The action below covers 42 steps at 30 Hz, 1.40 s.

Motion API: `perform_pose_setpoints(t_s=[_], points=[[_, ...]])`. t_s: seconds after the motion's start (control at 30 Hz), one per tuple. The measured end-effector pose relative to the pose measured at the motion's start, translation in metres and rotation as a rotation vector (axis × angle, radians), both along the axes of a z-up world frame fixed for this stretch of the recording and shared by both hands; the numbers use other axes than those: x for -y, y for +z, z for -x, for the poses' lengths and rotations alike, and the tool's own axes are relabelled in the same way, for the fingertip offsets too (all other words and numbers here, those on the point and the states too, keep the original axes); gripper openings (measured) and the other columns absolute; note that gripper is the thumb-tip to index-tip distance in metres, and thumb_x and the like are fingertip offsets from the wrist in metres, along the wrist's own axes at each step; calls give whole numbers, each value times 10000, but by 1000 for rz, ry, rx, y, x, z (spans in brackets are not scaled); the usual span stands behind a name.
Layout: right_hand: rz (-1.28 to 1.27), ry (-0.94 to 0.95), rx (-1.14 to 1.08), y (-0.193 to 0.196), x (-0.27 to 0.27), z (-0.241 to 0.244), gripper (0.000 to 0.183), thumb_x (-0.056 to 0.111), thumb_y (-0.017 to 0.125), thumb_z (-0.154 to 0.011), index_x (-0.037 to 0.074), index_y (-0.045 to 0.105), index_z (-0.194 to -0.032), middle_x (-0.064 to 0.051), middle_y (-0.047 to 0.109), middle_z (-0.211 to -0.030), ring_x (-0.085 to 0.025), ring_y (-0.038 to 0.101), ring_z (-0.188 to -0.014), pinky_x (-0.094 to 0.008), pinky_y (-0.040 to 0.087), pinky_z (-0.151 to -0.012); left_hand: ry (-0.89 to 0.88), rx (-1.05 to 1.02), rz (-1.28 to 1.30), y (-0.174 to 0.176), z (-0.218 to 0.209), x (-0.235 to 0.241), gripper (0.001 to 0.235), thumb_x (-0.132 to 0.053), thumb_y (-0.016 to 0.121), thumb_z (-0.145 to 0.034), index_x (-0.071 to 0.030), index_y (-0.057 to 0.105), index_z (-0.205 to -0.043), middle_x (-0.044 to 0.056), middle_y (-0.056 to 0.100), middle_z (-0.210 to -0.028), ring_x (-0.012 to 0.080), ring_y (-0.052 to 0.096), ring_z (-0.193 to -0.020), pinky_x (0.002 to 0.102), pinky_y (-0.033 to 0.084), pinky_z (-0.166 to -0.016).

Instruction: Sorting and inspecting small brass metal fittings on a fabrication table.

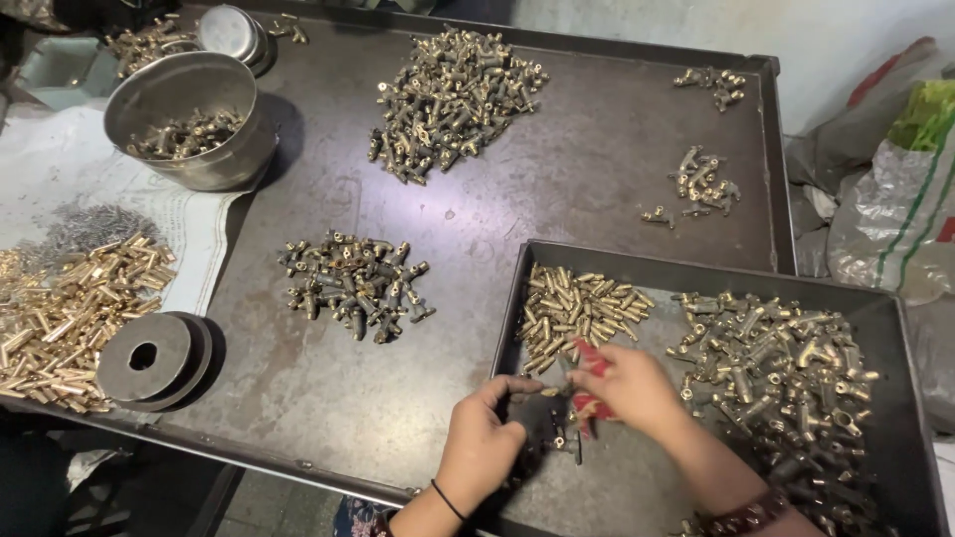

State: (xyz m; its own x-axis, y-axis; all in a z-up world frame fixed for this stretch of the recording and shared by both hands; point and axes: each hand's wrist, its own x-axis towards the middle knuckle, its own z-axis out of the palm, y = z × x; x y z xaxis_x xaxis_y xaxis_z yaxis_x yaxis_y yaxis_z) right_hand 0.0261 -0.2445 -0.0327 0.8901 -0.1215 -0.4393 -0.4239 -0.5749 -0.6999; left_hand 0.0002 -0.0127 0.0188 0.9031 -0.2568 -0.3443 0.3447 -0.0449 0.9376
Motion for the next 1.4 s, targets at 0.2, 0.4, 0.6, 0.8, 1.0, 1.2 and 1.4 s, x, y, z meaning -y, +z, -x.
perform_pose_setpoints(t_s=[0.2, 0.4, 0.6, 0.8, 1.0, 1.2, 1.4], points=[[-601, -429, -50, 8, -13, 49, 190, 193, 747, -887, 10, 702, -867, -66, 715, -698, -138, 644, -557, -279, 494, -513, -88, 502, -210, 17, 14, 4, 288, 3, 690, -767, -25, 752, -1047, 129, 783, -956, 234, 774, -849, 319, 594, -752], [-639, -378, 119, -24, -16, 85, 139, 121, 737, -901, -1, 698, -848, -40, 687, -684, -98, 620, -549, -257, 473, -503, -360, 696, -526, 21, 24, 0, 347, -48, 739, -708, -62, 678, -1049, 154, 698, -1021, 375, 674, -975, 429, 537, -854], [-690, -367, -38, 21, -22, 87, 147, 146, 709, -900, 12, 670, -853, -91, 659, -618, -154, 582, -446, -294, 412, -406, -283, 1090, -402, 58, 24, -10, 514, -69, 762, -702, -69, 696, -1211, 177, 641, -1190, 379, 632, -1074, 435, 517, -897], [-578, -320, -96, 41, -14, 49, 175, 240, 721, -904, 88, 641, -933, -73, 678, -650, -196, 687, -490, -310, 521, -457, -286, 978, -549, 18, -11, -27, 532, 8, 657, -646, -75, 682, -1172, 142, 662, -1174, 361, 646, -1056, 423, 544, -898], [358, -40, 73, 5, 15, -2, 276, 384, 717, -887, 120, 715, -969, -48, 787, -797, -216, 774, -702, -390, 578, -670, 16, 915, -993, -41, -149, -83, 372, -120, 727, -796, -177, 719, -1163, 140, 630, -1115, 361, 631, -995, 459, 544, -808], [717, 110, 273, -6, -5, -19, 260, 299, 740, -823, 110, 721, -1000, -119, 683, -1093, -387, 701, -897, -516, 560, -761, -124, 780, -1192, -68, -171, -89, 414, -109, 705, -766, -184, 731, -1173, 132, 621, -1148, 335, 598, -1110, 451, 514, -935], [745, 211, -38, -7, 3, -35, 166, 194, 667, -882, 98, 759, -981, -152, 731, -994, -367, 728, -942, -493, 577, -828, -4, 877, -751, -17, -123, -43, 457, -27, 658, -672, -59, 715, -1125, 161, 647, -1198, 373, 603, -1124, 442, 489, -999]])
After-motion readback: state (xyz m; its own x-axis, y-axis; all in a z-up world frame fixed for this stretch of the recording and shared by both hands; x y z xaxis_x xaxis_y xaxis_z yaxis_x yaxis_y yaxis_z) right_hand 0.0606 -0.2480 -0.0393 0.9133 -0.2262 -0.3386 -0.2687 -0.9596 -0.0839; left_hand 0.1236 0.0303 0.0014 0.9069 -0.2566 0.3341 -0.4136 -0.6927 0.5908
